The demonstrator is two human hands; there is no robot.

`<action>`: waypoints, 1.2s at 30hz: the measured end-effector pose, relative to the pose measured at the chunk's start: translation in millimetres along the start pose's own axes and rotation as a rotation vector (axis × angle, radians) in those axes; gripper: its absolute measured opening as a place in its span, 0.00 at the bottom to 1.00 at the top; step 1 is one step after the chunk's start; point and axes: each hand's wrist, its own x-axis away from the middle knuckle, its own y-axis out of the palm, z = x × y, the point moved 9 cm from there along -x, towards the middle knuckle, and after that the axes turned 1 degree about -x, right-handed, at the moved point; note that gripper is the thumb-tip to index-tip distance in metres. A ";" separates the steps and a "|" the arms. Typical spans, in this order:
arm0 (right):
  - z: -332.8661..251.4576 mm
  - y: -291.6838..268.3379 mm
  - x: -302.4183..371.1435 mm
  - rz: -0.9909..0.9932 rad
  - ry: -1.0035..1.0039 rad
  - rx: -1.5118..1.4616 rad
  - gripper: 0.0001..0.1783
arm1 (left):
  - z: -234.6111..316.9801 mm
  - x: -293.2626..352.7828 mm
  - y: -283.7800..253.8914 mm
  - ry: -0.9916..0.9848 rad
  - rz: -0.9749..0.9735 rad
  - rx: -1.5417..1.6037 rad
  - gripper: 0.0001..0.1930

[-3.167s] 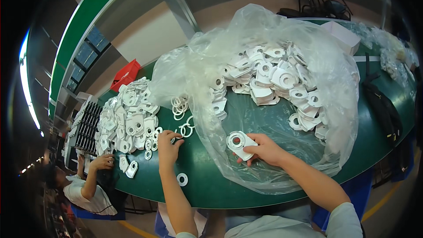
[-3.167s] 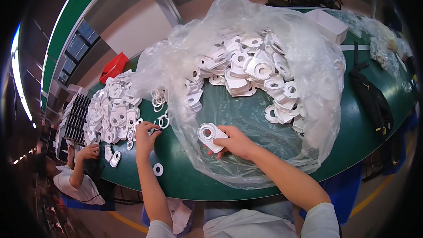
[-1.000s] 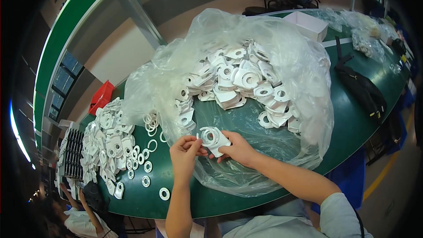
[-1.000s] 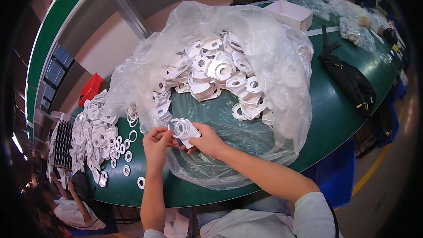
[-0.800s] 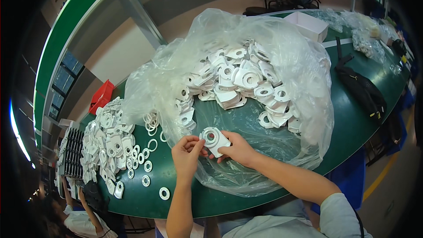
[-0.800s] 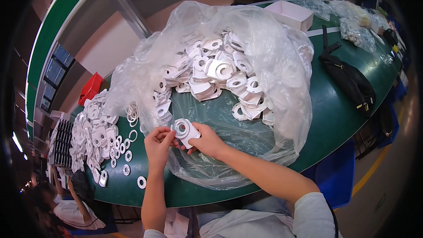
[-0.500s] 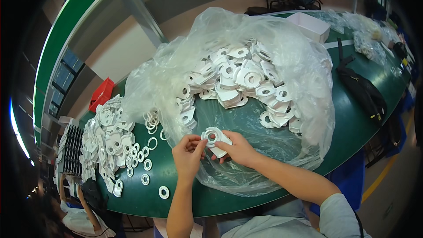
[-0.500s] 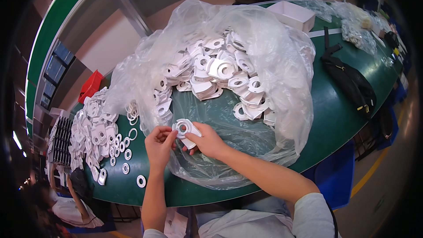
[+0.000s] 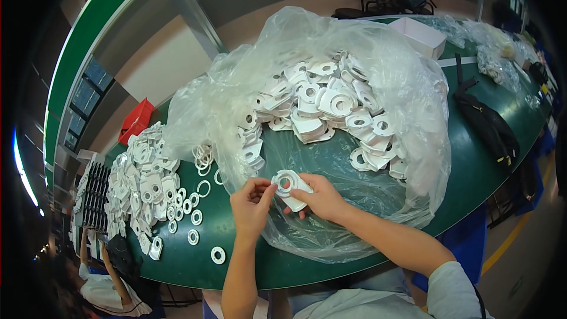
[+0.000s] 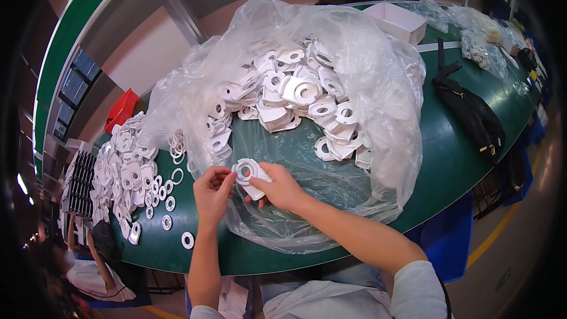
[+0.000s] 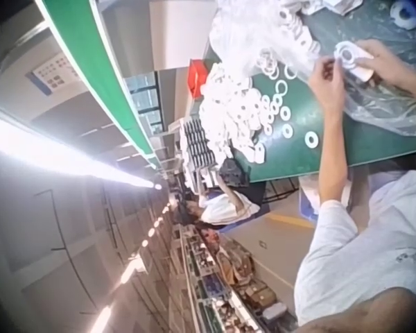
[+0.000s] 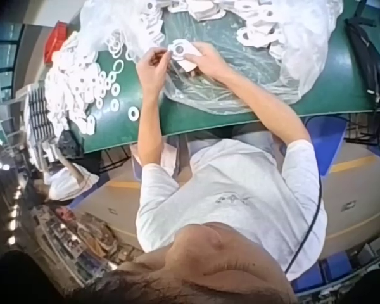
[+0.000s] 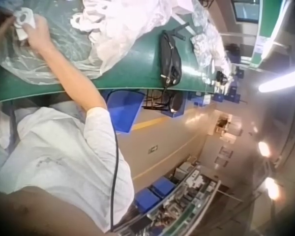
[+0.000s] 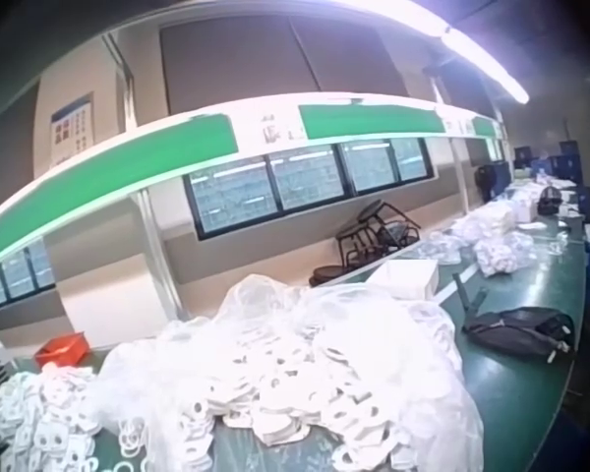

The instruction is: Assembling small white plastic components by fitting rings onto base parts at a factory workstation.

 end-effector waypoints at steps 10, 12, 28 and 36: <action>-0.6 0.5 1.0 -0.003 0.028 -0.058 0.14 | 2.3 0.7 -0.4 0.039 0.019 -0.017 0.05; -4.5 1.7 0.7 -0.008 -0.018 0.074 0.14 | 1.7 0.7 -0.5 0.041 0.023 -0.020 0.05; 11.8 6.6 0.3 -0.079 0.107 -0.166 0.22 | -8.2 -1.1 -7.5 -0.065 0.066 0.063 0.04; 11.6 5.9 0.6 -0.082 0.099 -0.184 0.18 | -7.7 0.1 -5.1 -0.074 0.045 0.041 0.05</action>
